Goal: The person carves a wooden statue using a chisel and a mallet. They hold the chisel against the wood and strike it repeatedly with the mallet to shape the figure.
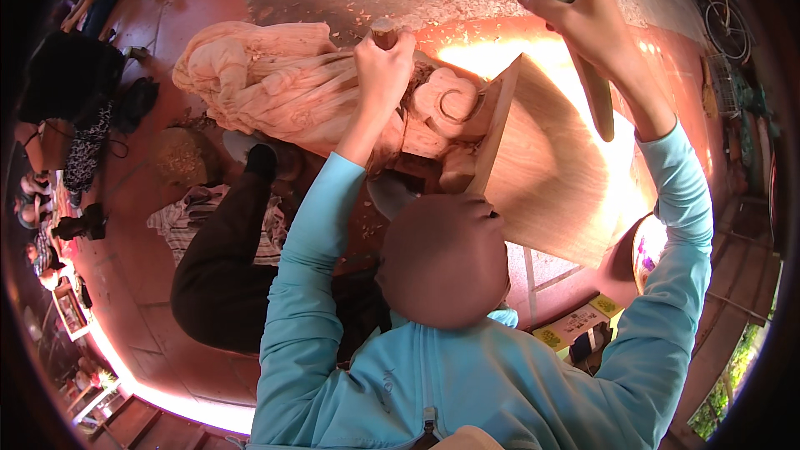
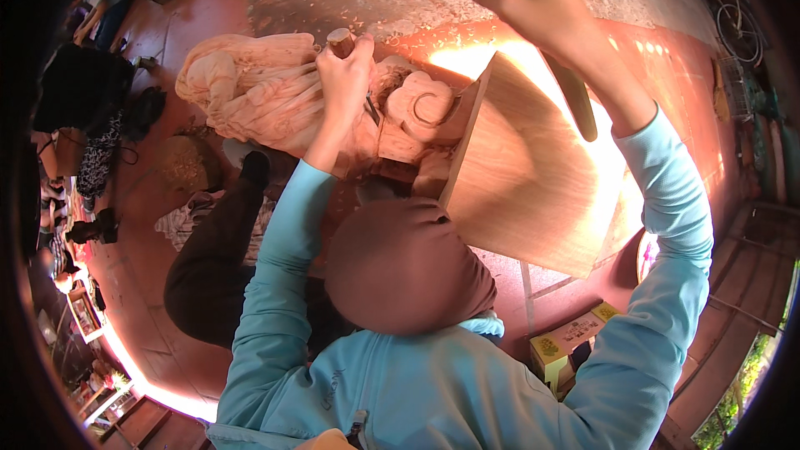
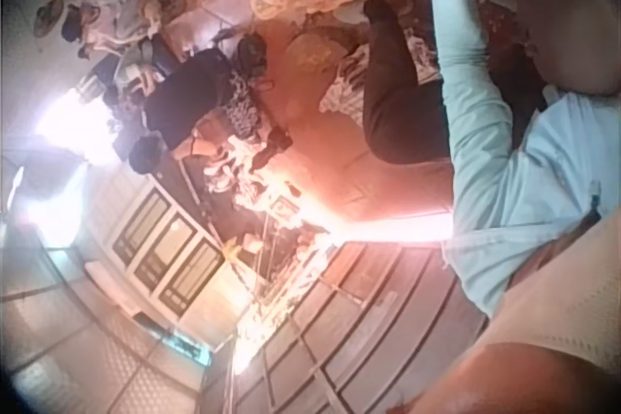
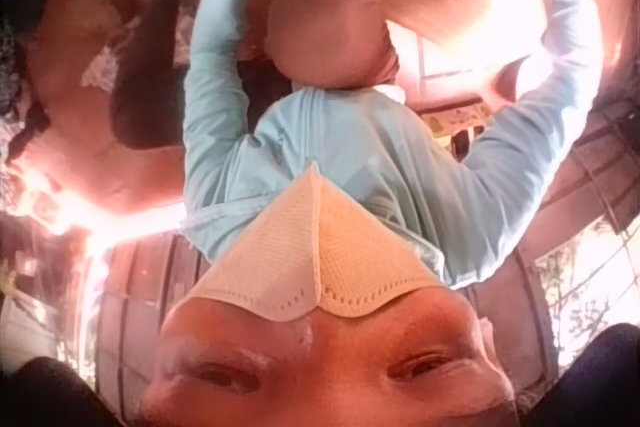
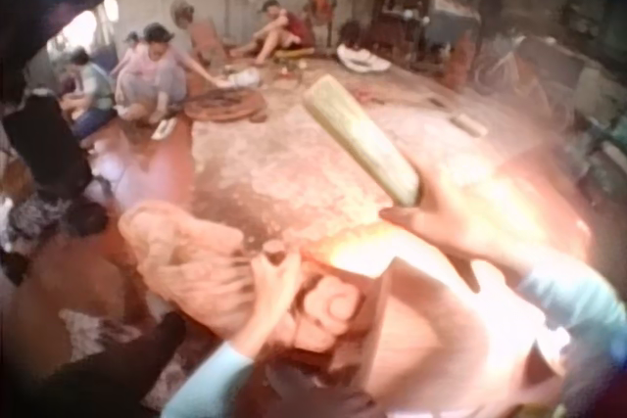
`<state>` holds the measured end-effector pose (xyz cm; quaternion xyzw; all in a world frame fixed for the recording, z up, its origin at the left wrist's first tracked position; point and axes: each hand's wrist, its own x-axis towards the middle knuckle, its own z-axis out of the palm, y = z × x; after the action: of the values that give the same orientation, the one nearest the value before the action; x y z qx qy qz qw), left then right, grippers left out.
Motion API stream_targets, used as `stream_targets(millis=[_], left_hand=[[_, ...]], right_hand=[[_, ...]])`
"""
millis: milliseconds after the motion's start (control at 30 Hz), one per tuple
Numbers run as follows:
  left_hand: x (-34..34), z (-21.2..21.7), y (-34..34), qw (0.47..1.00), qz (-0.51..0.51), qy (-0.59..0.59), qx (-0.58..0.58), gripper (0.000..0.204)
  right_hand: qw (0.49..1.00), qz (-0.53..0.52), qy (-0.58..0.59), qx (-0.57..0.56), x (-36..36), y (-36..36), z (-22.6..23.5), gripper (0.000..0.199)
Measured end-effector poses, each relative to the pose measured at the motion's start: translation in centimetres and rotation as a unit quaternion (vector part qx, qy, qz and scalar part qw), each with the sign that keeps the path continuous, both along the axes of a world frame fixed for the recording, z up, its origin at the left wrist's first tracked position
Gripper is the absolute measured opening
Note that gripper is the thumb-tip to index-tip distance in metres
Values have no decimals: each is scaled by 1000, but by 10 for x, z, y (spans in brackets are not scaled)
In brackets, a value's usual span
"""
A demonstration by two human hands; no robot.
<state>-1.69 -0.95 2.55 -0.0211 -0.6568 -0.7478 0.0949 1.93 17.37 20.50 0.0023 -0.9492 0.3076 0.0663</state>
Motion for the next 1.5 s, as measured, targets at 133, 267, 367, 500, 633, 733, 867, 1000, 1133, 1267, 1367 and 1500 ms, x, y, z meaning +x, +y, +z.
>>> stream_targets(millis=[133,267,367,500,633,733,867,1000,1133,1267,1367,1500], left_hand=[[-1,1,-1,999,-27,-26,17,23],[0,2,-3,999,-22,-25,22,22],[-3,-1,-4,999,-28,-18,20,22],[-1,-3,-2,999,-21,-31,13,22],[-1,-3,-3,998,-27,-35,43,21],[-4,-6,-5,998,-38,-27,38,20],[1,2,-2,997,-37,-49,53,24],[-1,0,-1,997,-43,-41,53,26],[-4,-10,2,998,-63,-12,22,26],[9,-11,-2,995,-74,69,10,28],[25,3,-10,990,-15,2,141,29],[10,13,-14,992,-19,22,122,29]], right_hand=[[946,168,122,249,-12,14,-55,70],[940,166,160,253,-17,7,-49,68],[971,127,150,135,-23,7,-46,67],[929,172,131,302,-16,2,-43,68],[938,165,140,272,-25,11,-39,67],[972,133,171,89,-36,20,-42,63],[897,190,120,381,-14,9,-51,72],[927,197,133,292,-19,12,-38,72],[963,129,100,216,-19,7,-41,69],[937,206,86,267,-8,6,-47,67],[956,210,94,180,-1,5,-46,68],[973,169,88,132,-4,7,-39,66]])
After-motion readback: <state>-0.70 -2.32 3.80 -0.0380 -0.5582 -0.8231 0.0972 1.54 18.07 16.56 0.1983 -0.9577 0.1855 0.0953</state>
